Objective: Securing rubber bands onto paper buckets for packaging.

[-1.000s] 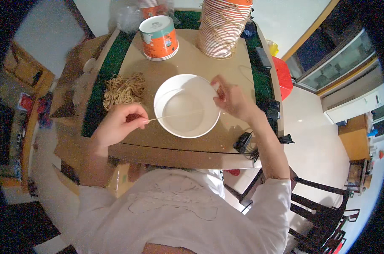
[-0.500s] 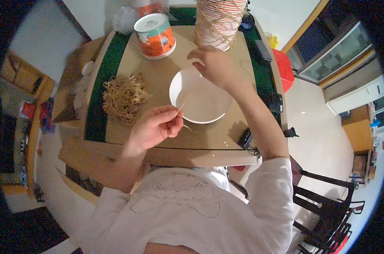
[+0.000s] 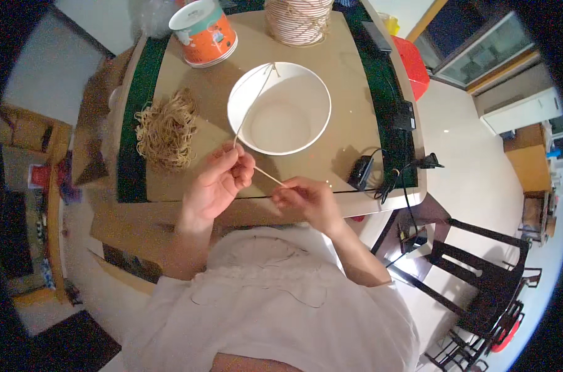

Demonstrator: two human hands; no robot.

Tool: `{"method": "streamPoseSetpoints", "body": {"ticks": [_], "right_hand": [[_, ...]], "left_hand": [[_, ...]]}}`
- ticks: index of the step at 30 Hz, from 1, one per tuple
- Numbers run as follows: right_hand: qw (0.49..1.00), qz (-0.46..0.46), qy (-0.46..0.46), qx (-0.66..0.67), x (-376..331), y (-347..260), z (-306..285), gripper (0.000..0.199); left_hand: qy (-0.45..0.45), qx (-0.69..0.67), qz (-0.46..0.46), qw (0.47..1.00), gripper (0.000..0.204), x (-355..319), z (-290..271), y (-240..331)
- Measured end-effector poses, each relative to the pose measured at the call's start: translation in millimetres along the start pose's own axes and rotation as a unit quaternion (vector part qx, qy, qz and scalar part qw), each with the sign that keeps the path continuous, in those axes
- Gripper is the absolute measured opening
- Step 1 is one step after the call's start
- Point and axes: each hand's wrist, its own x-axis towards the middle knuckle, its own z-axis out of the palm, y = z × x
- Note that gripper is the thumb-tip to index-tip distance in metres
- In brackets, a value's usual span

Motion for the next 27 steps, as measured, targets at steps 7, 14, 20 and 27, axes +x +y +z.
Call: {"method": "streamPoseSetpoints", "body": {"ticks": [7,14,20,27], "right_hand": [[0.918,-0.137,0.235,0.288,2,12,-20,0.023],[0.910,-0.053,0.152,0.382,-3,-22,-6,0.007],[0.965,-0.126,0.113,0.201,9,7,10,0.013],[0.959,-0.140,0.140,0.202,28,14,14,0.012]], "left_hand": [[0.035,0.095,-0.020,0.995,0.015,-11,-10,-27],[0.186,0.394,0.164,0.885,0.017,-23,7,-34],[-0.026,0.786,0.345,0.511,0.026,22,45,-17],[0.015,0.792,0.196,0.578,0.010,41,27,-22]]}}
